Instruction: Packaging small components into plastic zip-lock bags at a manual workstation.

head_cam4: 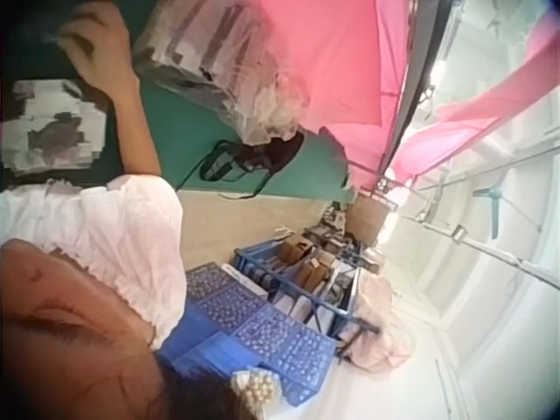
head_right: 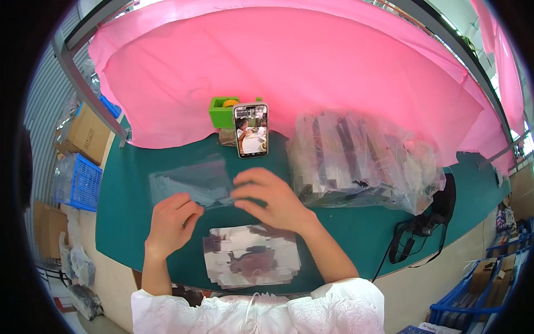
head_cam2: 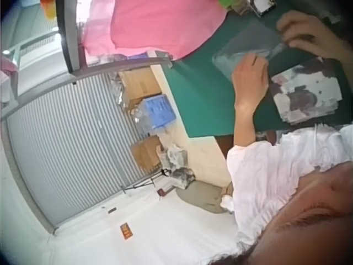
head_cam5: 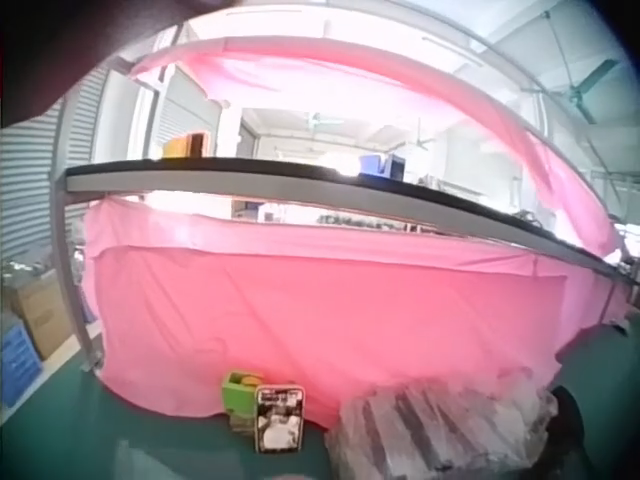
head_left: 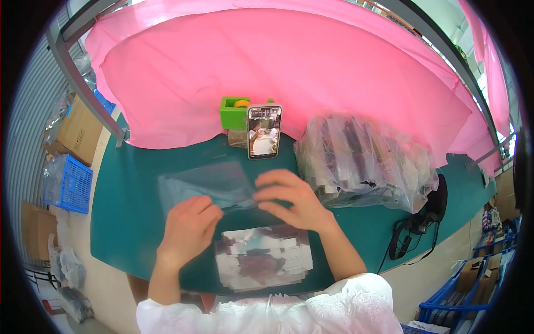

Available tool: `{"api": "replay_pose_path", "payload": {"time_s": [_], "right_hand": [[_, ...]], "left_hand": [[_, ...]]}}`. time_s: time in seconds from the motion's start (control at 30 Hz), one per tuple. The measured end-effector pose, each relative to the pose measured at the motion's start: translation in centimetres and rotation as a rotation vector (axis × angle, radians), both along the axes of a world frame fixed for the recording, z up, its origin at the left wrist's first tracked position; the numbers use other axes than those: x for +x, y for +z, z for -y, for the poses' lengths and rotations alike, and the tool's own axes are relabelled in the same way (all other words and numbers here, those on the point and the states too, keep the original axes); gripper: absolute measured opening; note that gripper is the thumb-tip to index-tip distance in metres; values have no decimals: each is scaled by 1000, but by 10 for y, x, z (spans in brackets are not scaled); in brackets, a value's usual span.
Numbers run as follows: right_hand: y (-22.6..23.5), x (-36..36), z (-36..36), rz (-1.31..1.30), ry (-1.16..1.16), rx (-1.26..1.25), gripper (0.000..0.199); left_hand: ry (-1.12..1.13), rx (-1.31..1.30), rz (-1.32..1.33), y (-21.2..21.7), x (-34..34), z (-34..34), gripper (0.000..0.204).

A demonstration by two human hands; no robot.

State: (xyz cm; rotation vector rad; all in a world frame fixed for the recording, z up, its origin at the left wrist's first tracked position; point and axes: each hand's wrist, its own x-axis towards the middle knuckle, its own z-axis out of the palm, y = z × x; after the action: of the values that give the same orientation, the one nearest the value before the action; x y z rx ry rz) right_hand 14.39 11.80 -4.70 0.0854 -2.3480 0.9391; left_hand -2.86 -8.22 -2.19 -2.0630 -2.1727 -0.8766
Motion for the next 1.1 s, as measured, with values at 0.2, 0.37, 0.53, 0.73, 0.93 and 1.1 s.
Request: {"api": "replay_pose_path", "payload": {"time_s": [0.2,0.37,0.53,0.73,0.93,1.1], "right_hand": [[-26,-11,-21,440,-319,184,49],[-54,-15,-29,518,-344,280,59],[-62,-26,-30,581,-411,270,66],[-65,-43,-47,554,-540,276,73],[-44,-47,-46,335,-715,69,79],[-50,-27,-33,406,-554,98,81]], "left_hand": [[263,-74,57,-82,-16,42,11],[271,-129,27,-95,-13,50,17],[387,31,168,-72,23,47,31],[-313,-232,329,-71,90,37,54],[-382,-465,121,-54,108,35,79],[-409,-443,126,-61,102,33,78]]}}
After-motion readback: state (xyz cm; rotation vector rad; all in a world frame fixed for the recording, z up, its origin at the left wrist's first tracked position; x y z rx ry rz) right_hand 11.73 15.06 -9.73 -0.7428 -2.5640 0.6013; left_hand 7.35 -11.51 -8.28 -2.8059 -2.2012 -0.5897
